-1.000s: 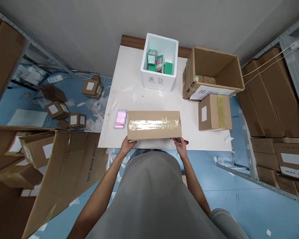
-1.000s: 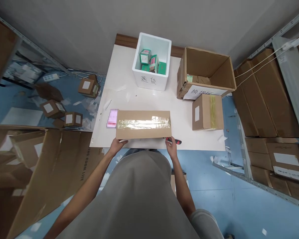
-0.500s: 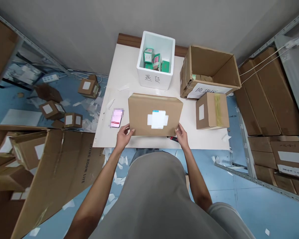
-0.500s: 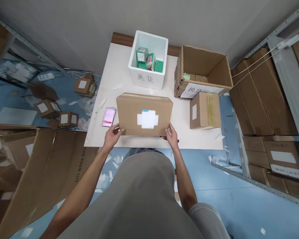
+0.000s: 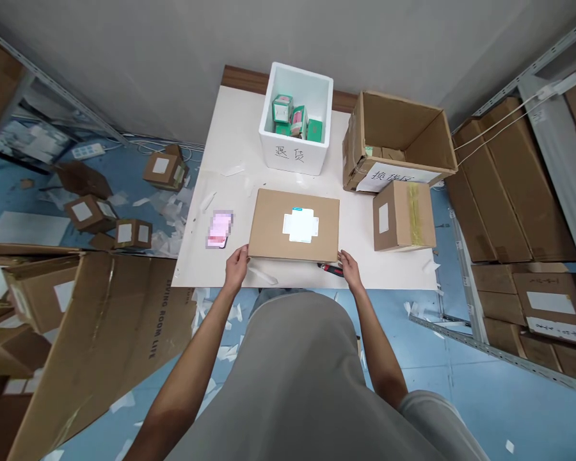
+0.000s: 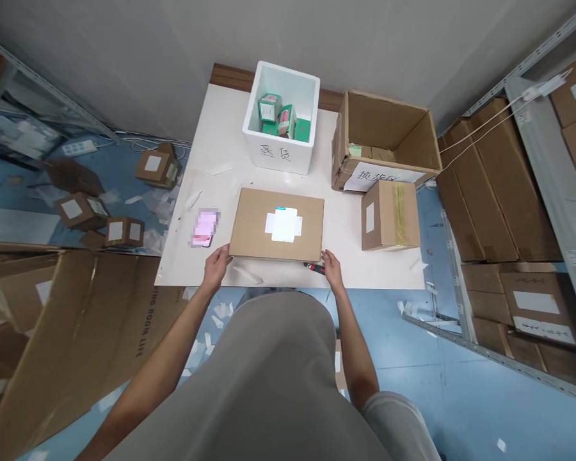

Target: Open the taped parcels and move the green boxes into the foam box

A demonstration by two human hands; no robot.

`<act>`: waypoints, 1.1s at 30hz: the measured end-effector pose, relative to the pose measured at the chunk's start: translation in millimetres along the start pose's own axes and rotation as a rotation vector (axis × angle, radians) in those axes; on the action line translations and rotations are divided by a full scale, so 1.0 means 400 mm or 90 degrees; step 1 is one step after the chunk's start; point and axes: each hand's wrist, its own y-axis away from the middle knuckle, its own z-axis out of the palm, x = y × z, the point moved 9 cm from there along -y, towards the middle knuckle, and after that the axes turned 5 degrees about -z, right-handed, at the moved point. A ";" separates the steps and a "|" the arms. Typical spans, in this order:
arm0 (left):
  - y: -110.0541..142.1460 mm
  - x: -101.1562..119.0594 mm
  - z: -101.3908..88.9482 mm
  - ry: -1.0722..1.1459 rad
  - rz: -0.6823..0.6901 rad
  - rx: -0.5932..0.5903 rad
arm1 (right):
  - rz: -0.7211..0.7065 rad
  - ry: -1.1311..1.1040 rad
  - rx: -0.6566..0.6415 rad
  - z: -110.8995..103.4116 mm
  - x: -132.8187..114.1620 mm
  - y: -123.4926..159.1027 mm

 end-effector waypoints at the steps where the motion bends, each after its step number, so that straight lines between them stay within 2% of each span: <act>1: 0.004 -0.019 -0.003 0.009 -0.027 0.007 | 0.011 0.001 0.005 0.001 0.013 0.008; 3: 0.011 -0.050 -0.004 0.018 -0.077 0.013 | 0.023 0.001 0.008 0.010 0.028 0.021; 6: 0.016 -0.062 0.006 0.003 -0.102 0.000 | 0.015 -0.006 -0.008 0.038 0.026 0.033; 12: 0.018 -0.033 0.009 -0.012 -0.094 -0.015 | -0.041 -0.016 -0.040 0.068 -0.024 0.056; 17: 0.017 0.041 -0.013 -0.005 -0.038 0.003 | -0.096 -0.028 -0.009 0.049 -0.105 0.049; 23: 0.019 0.248 -0.036 0.019 0.180 0.019 | -0.196 -0.043 0.051 -0.016 -0.287 0.000; 26: 0.031 0.315 -0.052 0.015 0.223 0.039 | -0.223 -0.034 0.058 -0.033 -0.347 -0.013; 29: 0.039 0.321 -0.055 0.006 0.204 0.032 | -0.221 -0.024 0.037 -0.023 -0.359 -0.011; 33: 0.035 0.267 -0.062 0.021 0.146 0.030 | -0.221 -0.025 0.003 -0.005 -0.329 -0.002</act>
